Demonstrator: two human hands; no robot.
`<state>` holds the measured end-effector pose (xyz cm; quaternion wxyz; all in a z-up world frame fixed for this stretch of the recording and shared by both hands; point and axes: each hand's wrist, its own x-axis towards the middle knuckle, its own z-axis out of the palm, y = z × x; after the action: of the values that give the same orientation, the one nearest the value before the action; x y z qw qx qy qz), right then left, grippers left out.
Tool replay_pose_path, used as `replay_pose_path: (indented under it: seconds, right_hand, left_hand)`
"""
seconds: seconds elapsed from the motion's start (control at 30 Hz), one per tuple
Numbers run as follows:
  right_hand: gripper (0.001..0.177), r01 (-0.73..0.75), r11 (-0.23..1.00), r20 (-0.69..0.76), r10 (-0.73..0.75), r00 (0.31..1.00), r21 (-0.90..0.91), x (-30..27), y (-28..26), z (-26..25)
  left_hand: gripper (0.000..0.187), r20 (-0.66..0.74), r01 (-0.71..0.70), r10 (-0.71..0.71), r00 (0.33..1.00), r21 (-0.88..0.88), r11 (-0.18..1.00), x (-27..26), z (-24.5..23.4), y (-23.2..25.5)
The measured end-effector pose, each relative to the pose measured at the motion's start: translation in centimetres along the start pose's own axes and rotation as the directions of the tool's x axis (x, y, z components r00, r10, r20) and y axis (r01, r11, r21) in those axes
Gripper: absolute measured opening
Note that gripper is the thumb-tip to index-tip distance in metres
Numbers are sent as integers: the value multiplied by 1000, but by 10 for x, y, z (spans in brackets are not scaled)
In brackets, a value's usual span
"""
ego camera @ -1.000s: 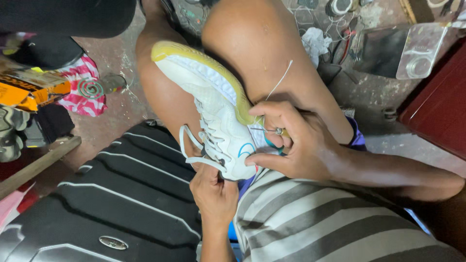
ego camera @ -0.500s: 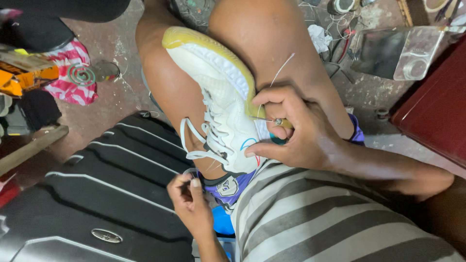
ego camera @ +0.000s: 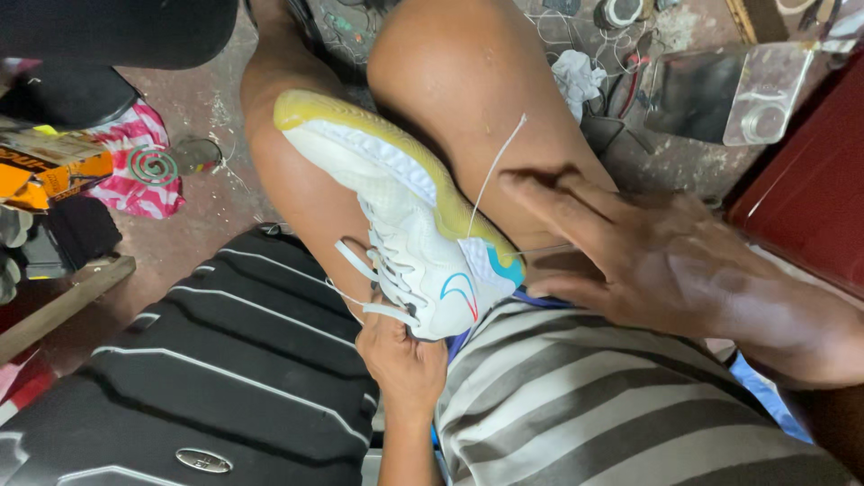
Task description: The person sits on the floor and sews the sole of a white sneaker using a needle and thread. They repeatedly push the needle through the shoe's material and pull the thread tight to secure the sole.
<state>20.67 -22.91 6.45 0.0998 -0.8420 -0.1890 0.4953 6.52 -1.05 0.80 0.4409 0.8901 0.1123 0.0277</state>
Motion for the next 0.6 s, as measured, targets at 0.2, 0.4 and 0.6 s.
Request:
replay_pose_path:
  seconds: [0.2, 0.4, 0.6]
  right_hand:
    - [70, 427, 898, -639, -391, 663, -106, 19, -2, 23]
    - [19, 555, 829, -528, -443, 725, 65, 17, 7, 8]
    - [12, 614, 701, -607, -321, 727, 364, 14, -2, 11]
  left_hand:
    - [14, -43, 70, -74, 996, -79, 994, -9, 7, -1]
    - [11, -216, 115, -183, 959, -291, 950, -15, 18, -5]
    - [6, -250, 266, -505, 826, -618, 740, -42, 22, -8]
